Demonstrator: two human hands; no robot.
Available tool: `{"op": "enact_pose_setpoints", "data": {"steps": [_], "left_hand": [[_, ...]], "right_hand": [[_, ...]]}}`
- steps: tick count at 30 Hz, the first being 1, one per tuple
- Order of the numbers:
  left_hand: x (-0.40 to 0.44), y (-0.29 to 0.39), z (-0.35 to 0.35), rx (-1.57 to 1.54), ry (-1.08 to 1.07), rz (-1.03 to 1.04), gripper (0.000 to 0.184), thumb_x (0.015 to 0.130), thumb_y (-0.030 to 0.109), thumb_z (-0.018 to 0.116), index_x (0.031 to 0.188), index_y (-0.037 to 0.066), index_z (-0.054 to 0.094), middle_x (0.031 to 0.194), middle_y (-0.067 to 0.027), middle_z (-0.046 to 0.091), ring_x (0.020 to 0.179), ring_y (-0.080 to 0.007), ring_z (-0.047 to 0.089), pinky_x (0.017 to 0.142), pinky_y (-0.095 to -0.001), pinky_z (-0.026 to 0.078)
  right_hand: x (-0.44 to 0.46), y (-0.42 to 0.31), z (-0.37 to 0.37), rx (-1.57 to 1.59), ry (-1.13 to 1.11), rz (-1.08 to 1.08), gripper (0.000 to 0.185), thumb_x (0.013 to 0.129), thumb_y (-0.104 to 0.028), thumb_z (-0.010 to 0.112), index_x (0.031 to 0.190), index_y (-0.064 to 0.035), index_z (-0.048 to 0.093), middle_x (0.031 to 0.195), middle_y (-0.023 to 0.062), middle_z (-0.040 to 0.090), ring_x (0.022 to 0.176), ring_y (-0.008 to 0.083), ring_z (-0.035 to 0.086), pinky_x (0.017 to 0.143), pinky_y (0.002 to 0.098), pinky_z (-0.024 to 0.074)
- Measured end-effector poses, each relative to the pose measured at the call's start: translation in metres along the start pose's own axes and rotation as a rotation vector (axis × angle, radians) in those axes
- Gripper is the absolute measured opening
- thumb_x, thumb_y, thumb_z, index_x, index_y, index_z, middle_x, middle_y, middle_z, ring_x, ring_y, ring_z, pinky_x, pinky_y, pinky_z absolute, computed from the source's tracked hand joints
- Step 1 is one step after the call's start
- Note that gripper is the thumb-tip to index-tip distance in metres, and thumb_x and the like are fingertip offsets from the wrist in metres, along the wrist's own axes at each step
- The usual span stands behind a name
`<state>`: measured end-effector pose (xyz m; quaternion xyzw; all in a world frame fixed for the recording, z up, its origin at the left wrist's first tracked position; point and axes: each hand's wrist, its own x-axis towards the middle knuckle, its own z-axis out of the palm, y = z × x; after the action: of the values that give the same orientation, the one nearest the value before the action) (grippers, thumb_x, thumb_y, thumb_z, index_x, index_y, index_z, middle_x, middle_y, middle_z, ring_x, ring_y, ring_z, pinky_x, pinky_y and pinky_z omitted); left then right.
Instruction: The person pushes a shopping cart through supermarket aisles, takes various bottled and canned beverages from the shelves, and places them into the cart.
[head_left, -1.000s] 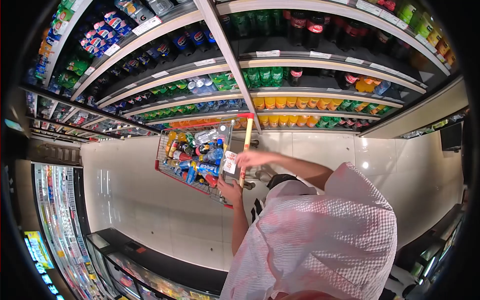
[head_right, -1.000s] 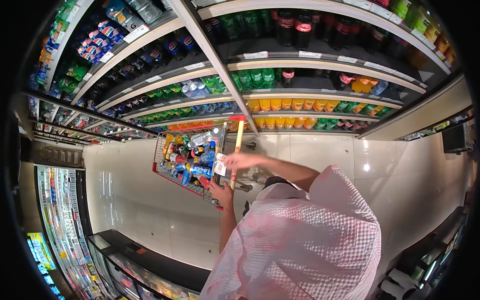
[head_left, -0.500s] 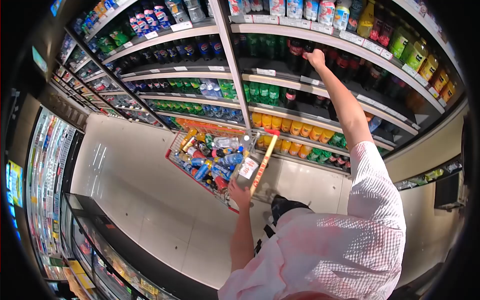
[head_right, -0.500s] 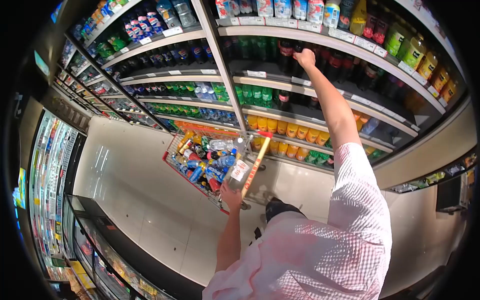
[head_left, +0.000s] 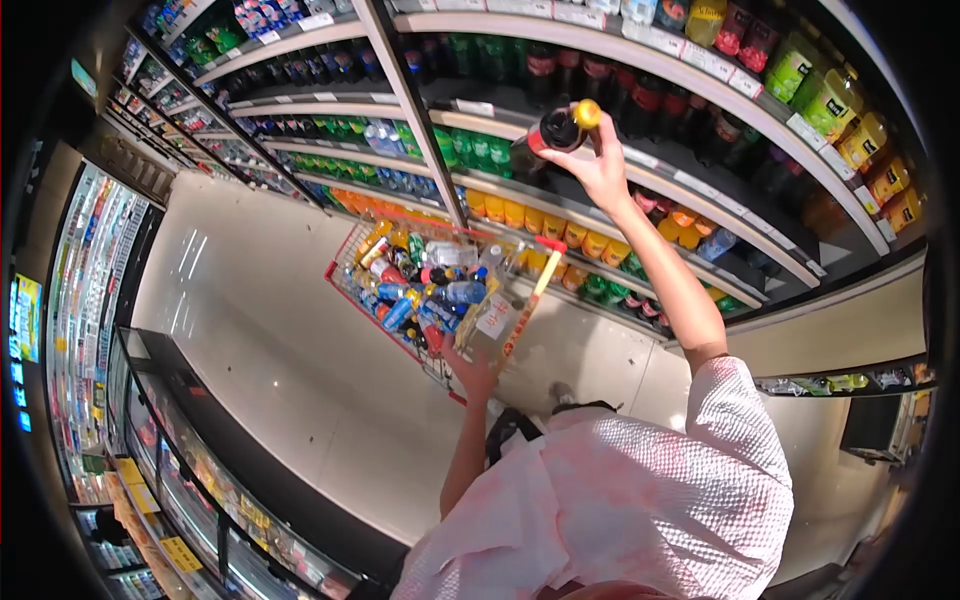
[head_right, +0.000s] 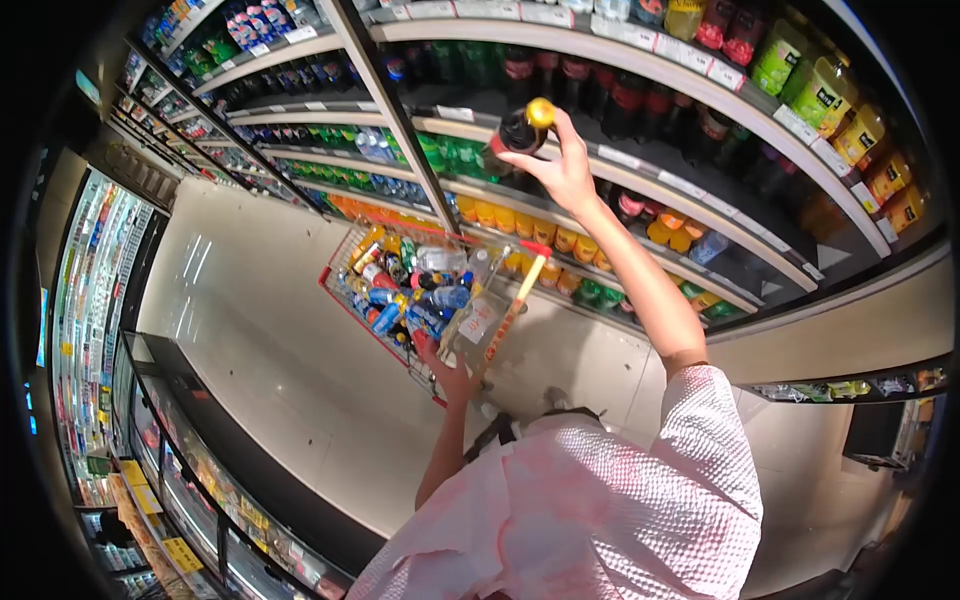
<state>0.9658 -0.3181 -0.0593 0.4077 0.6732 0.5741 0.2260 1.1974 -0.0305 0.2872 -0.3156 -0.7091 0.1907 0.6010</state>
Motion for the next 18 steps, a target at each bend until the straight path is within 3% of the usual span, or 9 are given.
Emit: {"op": "enact_pose_setpoints", "data": {"steps": [4,5,7,9,10,12,14,16,18], "left_hand": [[0.022,0.177,0.021,-1.005,-0.277,-0.364,0.059,0.105,0.025,0.057,0.156,0.010,0.029,0.154,-0.0170,0.041,0.138,-0.0324,0.052,0.109,-0.0483,0.049],[0.024,0.221,0.030,-0.613,-0.362,-0.110,0.057,0.103,0.022,0.059,0.152,0.009,0.032,0.148,-0.0181,0.047,0.131,-0.0321,0.058,0.102,-0.0488,0.054],[0.014,0.247,0.043,-0.443,-0.569,-0.032,0.055,0.100,0.017,0.063,0.147,0.007,0.038,0.137,-0.0191,0.057,0.116,-0.0306,0.066,0.089,-0.0487,0.059],[0.000,0.247,0.052,-0.926,-0.756,-0.345,0.053,0.096,0.014,0.066,0.143,0.004,0.043,0.125,-0.0186,0.064,0.100,-0.0284,0.071,0.077,-0.0476,0.062],[-0.013,0.253,0.062,-0.923,-0.629,-0.448,0.049,0.092,0.011,0.069,0.136,0.002,0.051,0.111,-0.0162,0.068,0.080,-0.0255,0.070,0.064,-0.0433,0.061],[-0.037,0.211,0.077,-0.980,-0.426,-0.739,0.045,0.092,0.014,0.069,0.132,0.000,0.055,0.110,-0.0139,0.068,0.079,-0.0242,0.069,0.063,-0.0388,0.060],[-0.031,0.182,0.081,-0.937,-0.374,-0.845,0.039,0.092,0.020,0.069,0.122,-0.004,0.063,0.102,-0.0104,0.072,0.081,-0.0213,0.070,0.062,-0.0344,0.060],[-0.013,0.131,0.081,-0.897,-0.402,-0.943,0.034,0.092,0.020,0.071,0.116,-0.003,0.065,0.102,-0.0106,0.072,0.081,-0.0210,0.070,0.062,-0.0343,0.060],[0.006,0.078,0.093,-0.861,-0.285,-1.038,0.031,0.092,0.020,0.073,0.112,-0.001,0.064,0.102,-0.0109,0.072,0.080,-0.0216,0.070,0.061,-0.0335,0.061]], "right_hand": [[-0.036,-0.047,-0.011,0.690,-0.186,0.488,0.057,0.080,-0.016,0.092,0.123,-0.0040,0.056,0.112,0.0060,0.070,0.101,0.0105,0.067,0.091,0.0303,0.0535],[-0.052,-0.050,-0.009,0.682,-0.234,0.638,0.055,0.081,-0.019,0.091,0.121,-0.0046,0.057,0.108,0.0056,0.071,0.101,0.0100,0.067,0.089,0.0288,0.0533],[-0.088,-0.055,-0.004,0.519,-0.338,0.796,0.033,0.093,-0.024,0.081,0.115,-0.0075,0.063,0.095,-0.0012,0.068,0.090,0.0060,0.063,0.082,0.0246,0.0508],[-0.127,-0.019,-0.008,0.531,-0.345,0.823,0.026,0.099,-0.031,0.073,0.103,-0.0070,0.064,0.085,-0.0022,0.064,0.083,0.0072,0.060,0.078,0.0263,0.0486],[-0.142,-0.008,-0.015,0.649,-0.265,0.829,0.028,0.102,-0.035,0.069,0.100,-0.0066,0.064,0.082,-0.0015,0.063,0.083,0.0086,0.059,0.077,0.0277,0.0481],[-0.239,0.068,-0.035,0.166,-0.248,0.730,0.035,0.104,-0.040,0.061,0.100,-0.0052,0.063,0.083,0.0037,0.062,0.085,0.0169,0.065,0.081,0.0298,0.0494],[-0.324,0.075,-0.052,-0.213,-0.510,0.403,0.039,0.101,-0.044,0.059,0.102,-0.0056,0.064,0.100,0.0097,0.063,0.099,0.0263,0.065,0.095,0.0415,0.0497],[-0.412,0.087,-0.068,-0.605,-1.043,0.224,0.040,0.097,-0.044,0.063,0.108,-0.0059,0.065,0.125,0.0157,0.056,0.131,0.0358,0.051,0.104,0.0608,0.0428],[-0.437,0.064,-0.088,-0.550,-1.021,0.217,0.043,0.096,-0.046,0.064,0.112,-0.0058,0.066,0.135,0.0180,0.049,0.144,0.0393,0.033,0.106,0.0696,0.0355]]}}
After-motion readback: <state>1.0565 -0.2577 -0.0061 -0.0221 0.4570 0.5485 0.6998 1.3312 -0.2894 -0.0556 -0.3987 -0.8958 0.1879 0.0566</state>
